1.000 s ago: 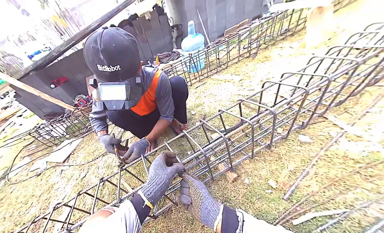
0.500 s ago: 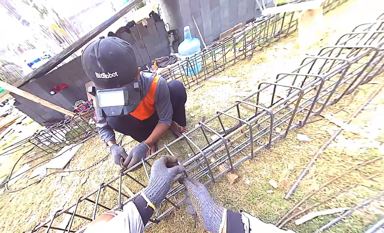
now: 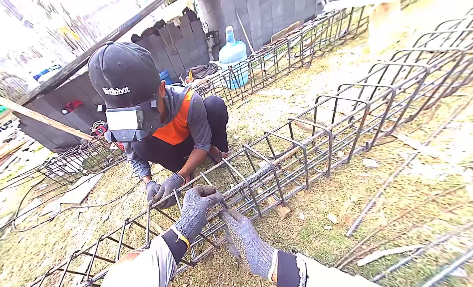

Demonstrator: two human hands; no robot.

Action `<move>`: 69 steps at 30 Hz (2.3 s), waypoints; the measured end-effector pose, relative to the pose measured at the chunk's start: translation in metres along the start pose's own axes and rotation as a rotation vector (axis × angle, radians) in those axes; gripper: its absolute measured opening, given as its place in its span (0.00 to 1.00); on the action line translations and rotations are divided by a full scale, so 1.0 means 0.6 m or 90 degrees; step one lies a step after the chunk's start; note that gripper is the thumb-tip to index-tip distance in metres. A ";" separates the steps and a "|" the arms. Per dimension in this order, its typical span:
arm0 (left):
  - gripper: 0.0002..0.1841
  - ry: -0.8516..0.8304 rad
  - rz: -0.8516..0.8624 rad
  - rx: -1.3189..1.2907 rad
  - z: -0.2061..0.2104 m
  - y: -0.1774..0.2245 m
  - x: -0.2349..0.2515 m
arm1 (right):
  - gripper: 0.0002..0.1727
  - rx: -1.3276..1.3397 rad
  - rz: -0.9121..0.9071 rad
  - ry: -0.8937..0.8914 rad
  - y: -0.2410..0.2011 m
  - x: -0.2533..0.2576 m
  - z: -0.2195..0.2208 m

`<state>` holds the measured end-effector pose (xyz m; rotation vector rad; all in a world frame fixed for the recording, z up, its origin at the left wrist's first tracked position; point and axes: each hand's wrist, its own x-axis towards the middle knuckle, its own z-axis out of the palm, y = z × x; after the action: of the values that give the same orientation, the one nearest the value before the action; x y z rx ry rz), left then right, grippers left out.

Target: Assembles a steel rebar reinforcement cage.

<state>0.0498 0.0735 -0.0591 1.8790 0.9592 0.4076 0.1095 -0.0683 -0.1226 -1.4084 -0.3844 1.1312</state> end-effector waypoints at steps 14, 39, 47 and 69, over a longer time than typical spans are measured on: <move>0.10 -0.009 0.060 0.084 -0.002 -0.013 0.013 | 0.15 -0.964 -0.314 -0.135 -0.218 0.031 -0.067; 0.11 0.076 0.039 0.143 0.022 -0.009 -0.012 | 0.17 -0.914 -0.535 -0.115 -0.144 0.113 -0.104; 0.10 0.075 0.040 0.149 0.019 -0.003 -0.016 | 0.19 -1.120 -0.361 -0.200 -0.173 0.113 -0.065; 0.08 -0.015 -0.051 0.189 0.001 0.110 -0.062 | 0.18 -0.893 -0.244 -0.026 -0.044 0.080 -0.058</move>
<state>0.0559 0.0288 0.0021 2.0973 1.1235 0.2030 0.1698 -0.0446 -0.1247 -2.3151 -1.6016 0.4736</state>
